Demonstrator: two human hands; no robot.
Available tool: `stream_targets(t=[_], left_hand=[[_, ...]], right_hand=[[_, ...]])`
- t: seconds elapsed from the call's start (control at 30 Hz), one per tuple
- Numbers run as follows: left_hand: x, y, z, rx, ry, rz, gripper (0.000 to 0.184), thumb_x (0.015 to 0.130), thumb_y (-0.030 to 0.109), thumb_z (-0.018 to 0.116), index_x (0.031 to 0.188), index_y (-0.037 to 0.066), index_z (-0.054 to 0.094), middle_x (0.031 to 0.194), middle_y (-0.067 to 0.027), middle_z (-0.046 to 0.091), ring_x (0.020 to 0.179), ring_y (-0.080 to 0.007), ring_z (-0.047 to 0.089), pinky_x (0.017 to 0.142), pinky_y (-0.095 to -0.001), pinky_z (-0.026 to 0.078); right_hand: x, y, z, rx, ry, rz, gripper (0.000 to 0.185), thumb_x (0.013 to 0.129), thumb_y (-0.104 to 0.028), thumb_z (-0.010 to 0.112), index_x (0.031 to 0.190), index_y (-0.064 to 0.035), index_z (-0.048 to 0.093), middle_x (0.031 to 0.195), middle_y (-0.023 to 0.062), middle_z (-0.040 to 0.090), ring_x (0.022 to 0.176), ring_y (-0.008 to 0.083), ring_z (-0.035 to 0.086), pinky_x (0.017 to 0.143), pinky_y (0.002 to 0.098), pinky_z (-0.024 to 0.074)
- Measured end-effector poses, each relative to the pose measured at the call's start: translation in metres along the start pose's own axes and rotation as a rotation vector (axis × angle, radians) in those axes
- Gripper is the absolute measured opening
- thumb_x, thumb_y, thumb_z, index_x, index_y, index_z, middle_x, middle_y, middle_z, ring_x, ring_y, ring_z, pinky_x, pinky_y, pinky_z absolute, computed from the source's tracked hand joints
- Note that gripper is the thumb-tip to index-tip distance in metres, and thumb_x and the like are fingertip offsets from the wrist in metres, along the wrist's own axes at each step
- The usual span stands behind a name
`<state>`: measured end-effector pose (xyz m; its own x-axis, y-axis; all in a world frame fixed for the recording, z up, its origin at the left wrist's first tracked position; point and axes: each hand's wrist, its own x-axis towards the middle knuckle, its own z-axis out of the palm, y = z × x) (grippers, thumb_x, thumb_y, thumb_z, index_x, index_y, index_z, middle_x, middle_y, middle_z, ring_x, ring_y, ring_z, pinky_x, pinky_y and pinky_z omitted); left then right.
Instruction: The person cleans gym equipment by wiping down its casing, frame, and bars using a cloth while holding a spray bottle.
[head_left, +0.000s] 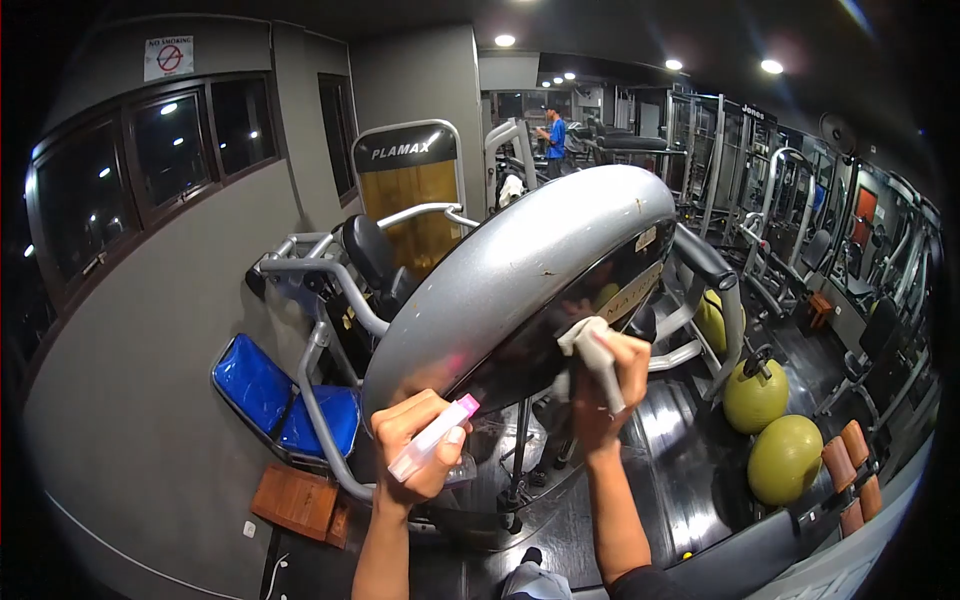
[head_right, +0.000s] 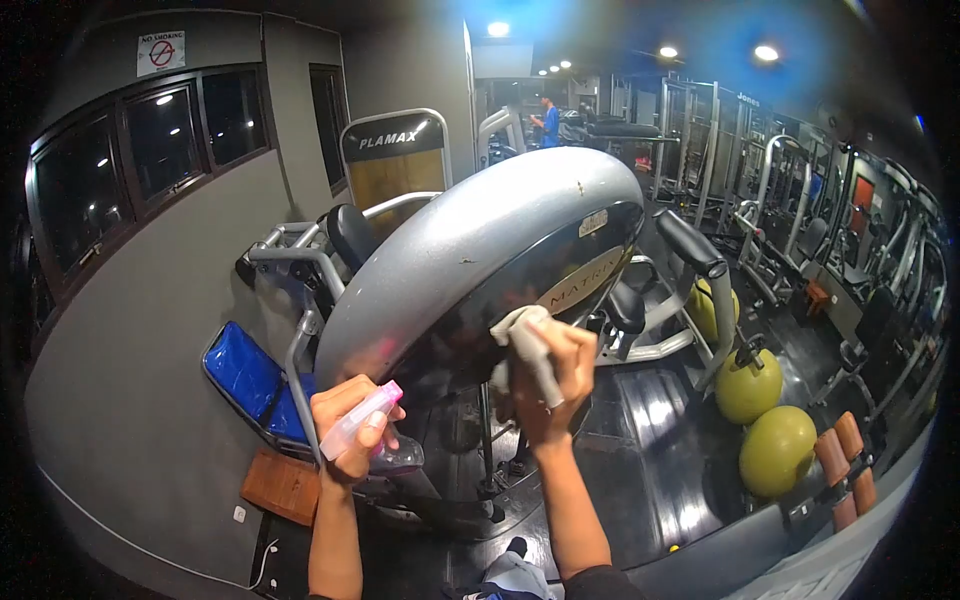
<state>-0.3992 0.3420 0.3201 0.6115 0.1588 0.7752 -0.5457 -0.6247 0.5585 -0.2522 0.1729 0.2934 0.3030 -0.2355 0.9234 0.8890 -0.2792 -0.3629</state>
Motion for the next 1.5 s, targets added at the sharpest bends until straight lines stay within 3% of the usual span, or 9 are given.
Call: stream_targets(t=[0.2,0.27,0.4,0.6,0.83,1.0,1.23,1.37,1.5], left_hand=[[-0.015,0.001,0.013,-0.157,0.059,-0.158,0.026,0.08,0.02,0.059,0.079,-0.005,0.067,0.066,-0.0103,0.062,0.048,-0.0158,0.06,0.047,-0.0264,0.045],[-0.021,-0.004,0.016,-0.176,0.057,-0.167,0.028,0.081,0.02,0.058,0.08,-0.006,0.067,0.068,-0.0108,0.063,0.047,-0.0147,0.06,0.045,-0.025,0.046],[-0.029,-0.006,0.024,-0.152,0.075,-0.196,0.035,0.081,0.025,0.057,0.08,-0.009,0.065,0.069,-0.0125,0.063,0.047,-0.0161,0.06,0.044,-0.0248,0.046],[-0.031,-0.009,0.034,-0.182,0.136,-0.207,0.03,0.08,0.021,0.058,0.08,-0.008,0.066,0.069,-0.0115,0.064,0.049,-0.0146,0.061,0.046,-0.0247,0.047],[-0.038,-0.012,0.037,-0.145,0.153,-0.244,0.044,0.081,0.033,0.058,0.079,-0.01,0.064,0.069,-0.0133,0.063,0.046,-0.0156,0.059,0.043,-0.0248,0.047],[-0.037,-0.013,0.045,-0.116,0.145,-0.206,0.042,0.082,0.031,0.058,0.079,-0.01,0.064,0.068,-0.0125,0.062,0.046,-0.0151,0.059,0.043,-0.0247,0.046],[-0.044,-0.021,0.051,-0.054,0.114,-0.171,0.039,0.083,0.029,0.057,0.077,-0.009,0.063,0.066,-0.0106,0.061,0.045,-0.0145,0.059,0.043,-0.0249,0.044],[-0.048,-0.023,0.05,-0.117,0.137,-0.25,0.039,0.082,0.029,0.057,0.077,-0.009,0.063,0.065,-0.0114,0.061,0.045,-0.0148,0.059,0.043,-0.0251,0.044],[-0.053,-0.023,0.045,-0.115,0.14,-0.202,0.041,0.083,0.031,0.057,0.078,-0.01,0.064,0.066,-0.0121,0.06,0.045,-0.015,0.059,0.043,-0.0248,0.045]], right_hand=[[-0.037,0.005,-0.001,0.156,-0.283,-0.282,0.037,0.069,-0.013,0.075,0.105,-0.0211,0.073,0.094,0.0066,0.058,0.077,0.0233,0.062,0.066,0.0348,0.0536],[-0.033,0.02,-0.001,0.057,-0.155,-0.259,0.04,0.067,-0.01,0.077,0.105,-0.0205,0.071,0.094,0.0078,0.058,0.078,0.0248,0.062,0.065,0.0356,0.0535],[-0.023,0.017,0.003,0.016,0.015,-0.013,0.027,0.079,-0.01,0.066,0.105,-0.0129,0.067,0.096,0.0138,0.058,0.091,0.0313,0.061,0.077,0.0402,0.0514],[-0.066,-0.009,0.005,0.298,-0.244,-0.024,0.039,0.068,-0.016,0.076,0.106,-0.0178,0.07,0.099,0.0097,0.059,0.094,0.0277,0.061,0.079,0.0386,0.0507],[-0.046,0.017,0.005,0.058,0.034,0.217,0.049,0.065,0.01,0.065,0.11,-0.0049,0.055,0.104,0.0162,0.054,0.099,0.0336,0.056,0.091,0.0392,0.0437],[-0.078,0.0,0.004,0.253,-0.183,0.208,0.038,0.069,-0.002,0.066,0.106,-0.0067,0.062,0.103,0.0152,0.054,0.097,0.031,0.057,0.087,0.0378,0.0463],[-0.041,0.018,-0.008,0.219,0.029,0.476,0.035,0.083,0.006,0.054,0.118,0.0001,0.054,0.11,0.009,0.056,0.102,0.0172,0.055,0.091,0.0304,0.044],[-0.051,0.016,-0.019,0.273,-0.036,0.406,0.039,0.084,-0.011,0.058,0.119,0.0034,0.052,0.119,0.0104,0.052,0.109,0.0206,0.051,0.097,0.0316,0.0395],[-0.063,-0.008,0.005,0.066,-0.101,0.175,0.046,0.065,-0.003,0.069,0.109,-0.0041,0.056,0.108,0.0159,0.054,0.101,0.0335,0.056,0.092,0.0393,0.0442]])
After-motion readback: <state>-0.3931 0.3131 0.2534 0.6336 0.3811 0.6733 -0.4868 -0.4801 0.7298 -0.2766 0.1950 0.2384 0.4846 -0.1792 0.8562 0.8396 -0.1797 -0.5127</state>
